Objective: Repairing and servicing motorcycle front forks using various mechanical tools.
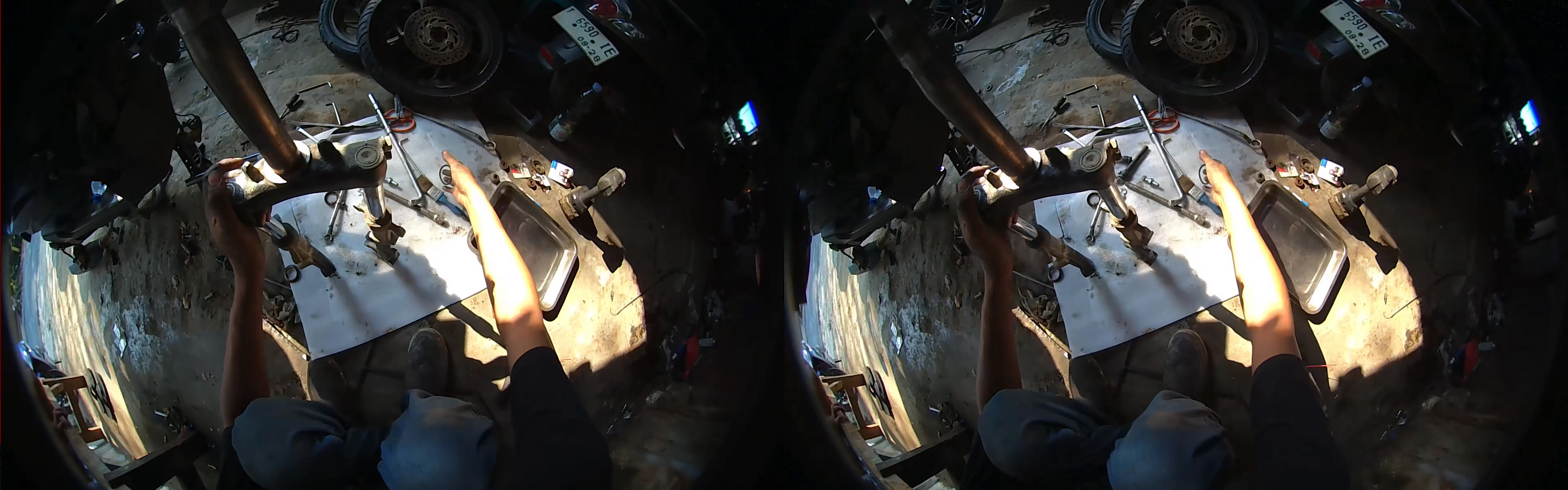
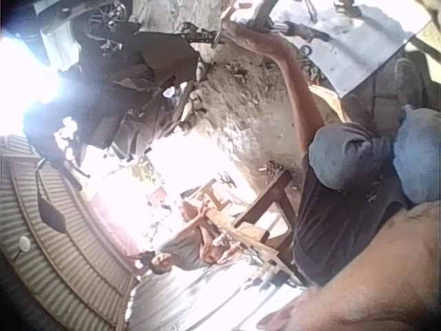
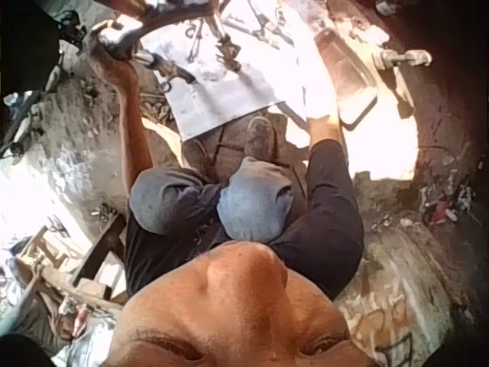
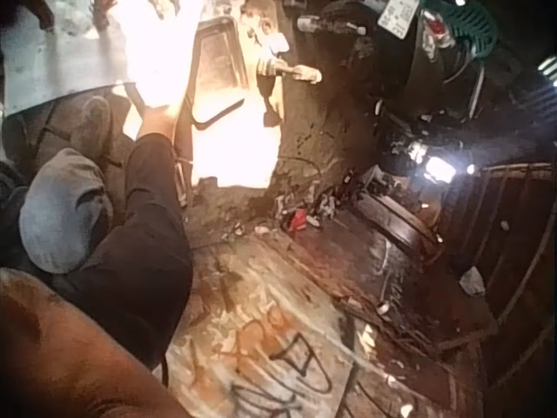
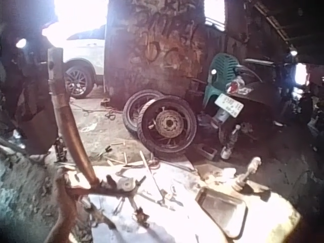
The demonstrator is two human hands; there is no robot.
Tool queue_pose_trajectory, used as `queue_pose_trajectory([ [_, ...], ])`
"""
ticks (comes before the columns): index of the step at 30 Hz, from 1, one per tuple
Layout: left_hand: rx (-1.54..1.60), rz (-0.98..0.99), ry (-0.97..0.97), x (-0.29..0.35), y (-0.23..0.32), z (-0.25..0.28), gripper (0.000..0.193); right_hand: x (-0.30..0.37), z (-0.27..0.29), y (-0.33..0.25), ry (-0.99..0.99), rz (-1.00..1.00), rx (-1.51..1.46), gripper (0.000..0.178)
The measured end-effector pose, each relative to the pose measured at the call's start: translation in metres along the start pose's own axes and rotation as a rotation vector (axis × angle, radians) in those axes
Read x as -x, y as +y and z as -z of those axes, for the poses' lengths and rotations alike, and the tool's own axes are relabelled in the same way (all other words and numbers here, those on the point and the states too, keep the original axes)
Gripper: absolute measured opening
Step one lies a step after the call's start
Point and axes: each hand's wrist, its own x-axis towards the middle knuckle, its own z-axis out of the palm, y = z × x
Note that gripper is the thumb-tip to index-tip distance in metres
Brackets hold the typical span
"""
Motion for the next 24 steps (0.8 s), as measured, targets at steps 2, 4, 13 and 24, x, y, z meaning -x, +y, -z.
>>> queue_pose_trajectory([
  [2,-0.007,0.017,-0.024,-0.001,-0.002,-0.001,0.041,-0.004,0.012,0.012,0.796,0.378,0.783,0.063],
  [4,-0.024,0.039,-0.049,-0.001,-0.011,0.002,0.041,0.012,0.031,0.029,0.723,0.392,0.618,0.069],
  [13,-0.137,0.044,0.189,-0.014,0.010,0.017,0.033,0.209,0.128,0.106,1.297,0.632,0.909,0.064],
  [24,-0.169,-0.028,0.060,-0.003,-0.015,0.007,0.032,0.216,0.397,0.157,0.814,0.198,0.471,0.068],
])
